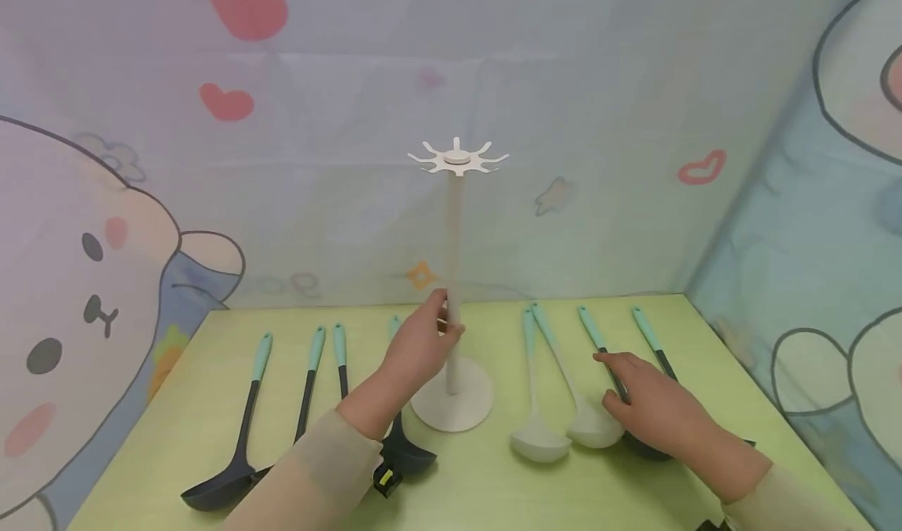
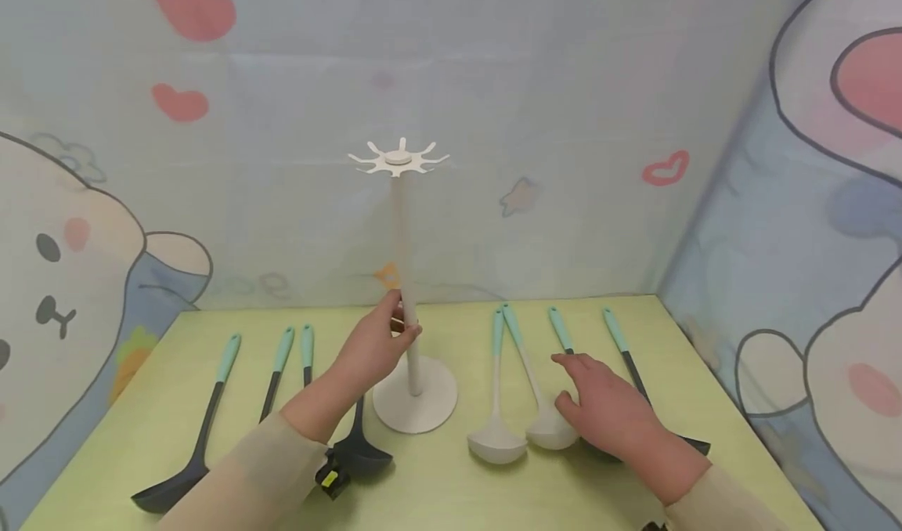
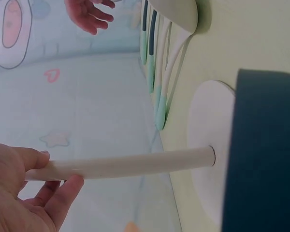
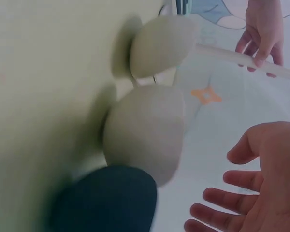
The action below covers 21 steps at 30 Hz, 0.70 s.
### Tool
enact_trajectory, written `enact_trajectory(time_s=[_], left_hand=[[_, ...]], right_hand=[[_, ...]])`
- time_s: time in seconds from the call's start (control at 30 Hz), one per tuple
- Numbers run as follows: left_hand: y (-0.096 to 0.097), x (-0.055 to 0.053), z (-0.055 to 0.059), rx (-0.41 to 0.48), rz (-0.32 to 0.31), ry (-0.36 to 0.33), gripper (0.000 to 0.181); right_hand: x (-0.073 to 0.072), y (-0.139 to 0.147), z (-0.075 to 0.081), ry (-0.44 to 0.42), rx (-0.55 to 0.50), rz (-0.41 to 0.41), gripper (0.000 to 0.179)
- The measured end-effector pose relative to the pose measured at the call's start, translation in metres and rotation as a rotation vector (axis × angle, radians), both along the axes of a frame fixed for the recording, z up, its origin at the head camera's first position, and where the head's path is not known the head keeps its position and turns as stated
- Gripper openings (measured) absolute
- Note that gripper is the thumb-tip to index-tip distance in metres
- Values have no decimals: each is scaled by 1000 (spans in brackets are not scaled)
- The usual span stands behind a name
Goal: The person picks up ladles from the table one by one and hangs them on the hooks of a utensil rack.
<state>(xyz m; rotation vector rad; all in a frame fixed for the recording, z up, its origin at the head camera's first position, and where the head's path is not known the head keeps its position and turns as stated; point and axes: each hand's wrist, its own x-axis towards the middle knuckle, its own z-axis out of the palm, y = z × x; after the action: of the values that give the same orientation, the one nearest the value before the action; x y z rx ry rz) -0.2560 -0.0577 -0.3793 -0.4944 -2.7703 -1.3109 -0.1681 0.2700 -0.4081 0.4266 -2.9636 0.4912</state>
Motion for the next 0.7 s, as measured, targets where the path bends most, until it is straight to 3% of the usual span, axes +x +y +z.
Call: enact_trajectory(time_s=[0.43, 0.7], left_hand=[[2, -3, 2, 0, -40, -39, 31], [0, -3, 6, -25, -59, -40, 27]], right_hand=[[-59, 29, 27, -162, 64, -45, 49], [-97, 58, 37, -308, 80, -76, 53]])
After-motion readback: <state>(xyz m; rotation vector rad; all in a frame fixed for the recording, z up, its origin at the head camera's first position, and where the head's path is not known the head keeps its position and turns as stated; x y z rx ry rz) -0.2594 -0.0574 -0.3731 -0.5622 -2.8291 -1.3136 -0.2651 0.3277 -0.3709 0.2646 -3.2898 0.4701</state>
